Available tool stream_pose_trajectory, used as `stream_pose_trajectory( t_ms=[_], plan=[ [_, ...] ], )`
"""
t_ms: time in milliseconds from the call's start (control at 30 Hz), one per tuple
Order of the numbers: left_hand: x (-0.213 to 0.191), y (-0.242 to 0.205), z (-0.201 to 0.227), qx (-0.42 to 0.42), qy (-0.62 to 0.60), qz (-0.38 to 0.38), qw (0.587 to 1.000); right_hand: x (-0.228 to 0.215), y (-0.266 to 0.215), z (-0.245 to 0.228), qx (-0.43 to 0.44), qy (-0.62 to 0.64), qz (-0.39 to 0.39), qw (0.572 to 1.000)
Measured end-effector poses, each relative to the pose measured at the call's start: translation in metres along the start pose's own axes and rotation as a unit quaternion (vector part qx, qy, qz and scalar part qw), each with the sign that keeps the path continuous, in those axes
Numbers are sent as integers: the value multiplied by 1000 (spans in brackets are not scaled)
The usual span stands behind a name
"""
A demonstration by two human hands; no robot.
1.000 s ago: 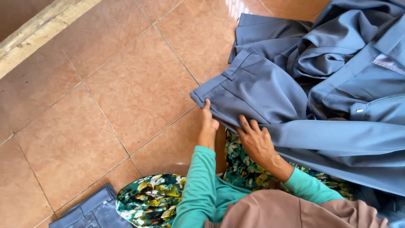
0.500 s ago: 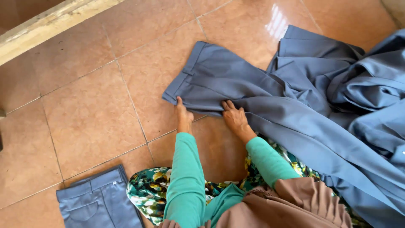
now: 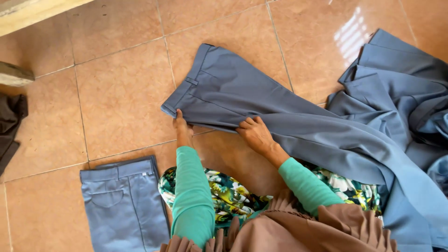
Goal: A person sits on the floor and efficiently folds multiple pairs of grey pants, placing them into a neat stack.
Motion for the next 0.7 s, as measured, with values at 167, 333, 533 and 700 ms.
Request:
stream_pose_trajectory(
  t_ms=[167,333,533,700],
  plan=[
    [-34,2,15,-10,2,22,1000,21,-48,0,36,-11,-117,992],
    [-63,19,-10,-57,35,38,997,4,-69,20,70,-12,-135,988],
    [-34,-156,-88,-260,-50,-66,962,-27,-44,10,106,0,-83,991],
    [7,-183,-206,-408,-39,-229,883,-36,-60,-11,78,-18,-118,990]
  ],
)
Point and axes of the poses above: each hand's wrist, its own y-axis towards the middle knuckle, its own x-axis out of the palm, z = x × y, the point moved 6 cm from there along y, towards the middle knuckle, and after that the axes turned 2 degrees about -y, right-handed, at the moved point
